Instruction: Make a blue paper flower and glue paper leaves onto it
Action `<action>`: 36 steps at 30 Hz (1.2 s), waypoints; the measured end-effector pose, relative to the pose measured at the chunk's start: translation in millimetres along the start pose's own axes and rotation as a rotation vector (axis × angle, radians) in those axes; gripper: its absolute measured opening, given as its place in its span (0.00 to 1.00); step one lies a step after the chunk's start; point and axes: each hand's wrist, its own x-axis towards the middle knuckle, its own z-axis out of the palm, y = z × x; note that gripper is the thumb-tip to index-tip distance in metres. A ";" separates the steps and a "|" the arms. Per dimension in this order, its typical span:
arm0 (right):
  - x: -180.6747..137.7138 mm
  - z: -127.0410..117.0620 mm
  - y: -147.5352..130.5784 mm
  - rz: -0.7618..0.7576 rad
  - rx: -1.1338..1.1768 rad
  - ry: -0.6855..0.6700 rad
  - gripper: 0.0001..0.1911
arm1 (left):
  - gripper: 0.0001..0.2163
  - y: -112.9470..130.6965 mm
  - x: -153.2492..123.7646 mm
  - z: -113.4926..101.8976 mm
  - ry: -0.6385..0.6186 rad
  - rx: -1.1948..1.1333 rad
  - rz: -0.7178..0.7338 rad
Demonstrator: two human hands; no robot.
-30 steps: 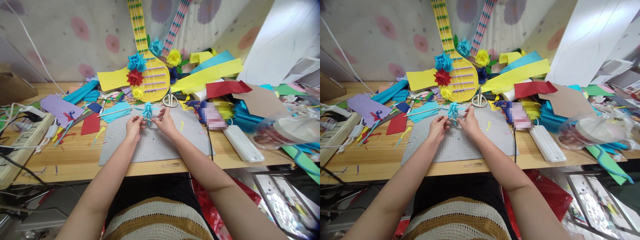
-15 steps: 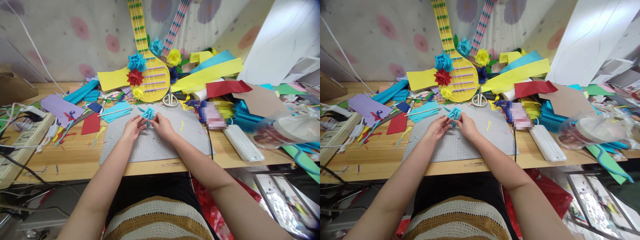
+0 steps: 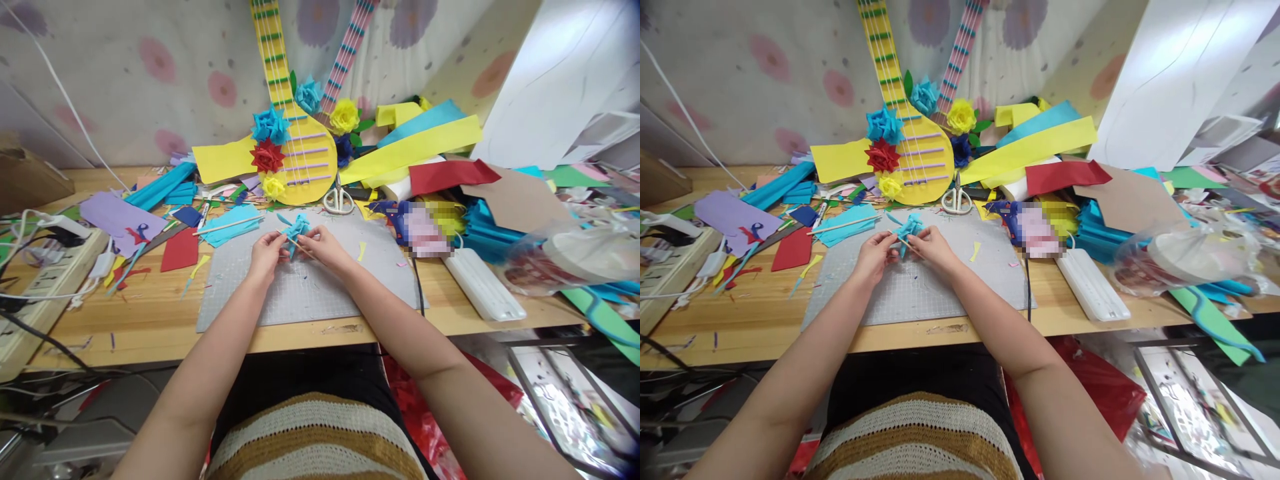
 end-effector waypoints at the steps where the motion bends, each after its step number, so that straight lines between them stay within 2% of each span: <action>1: 0.6 -0.1 -1.3 0.031 0.085 -0.016 0.17 | 0.06 -0.1 -0.1 0.1 -0.011 0.007 -0.002; 4: 1.7 -0.1 -3.9 0.095 0.238 -0.038 0.18 | 0.08 -0.3 0.4 0.0 -0.029 0.013 -0.011; 6: 3.1 0.5 -4.6 0.079 0.266 -0.023 0.19 | 0.09 -0.3 1.1 -0.2 -0.039 0.006 -0.016; 11: 10.0 2.5 -6.3 -0.002 0.265 -0.035 0.18 | 0.08 -1.3 3.7 1.6 -0.047 -0.012 0.005; 16: 17.4 2.0 -6.7 -0.053 0.237 0.045 0.21 | 0.07 -3.6 6.0 7.2 -0.027 0.008 0.066; 20: 20.3 0.8 -7.4 -0.118 0.281 -0.032 0.20 | 0.08 -3.8 6.7 11.5 -0.028 0.035 0.067; 22: 21.9 -0.5 -6.9 -0.113 0.288 -0.029 0.20 | 0.08 -3.8 7.1 13.0 -0.027 0.041 0.072; 27: 27.1 -4.1 -3.0 -0.059 0.188 0.074 0.24 | 0.08 -4.7 9.4 14.4 -0.018 0.017 0.076; 36: 27.5 -5.4 -2.9 -0.097 0.168 0.038 0.24 | 0.06 -6.2 10.7 13.9 -0.030 0.038 0.057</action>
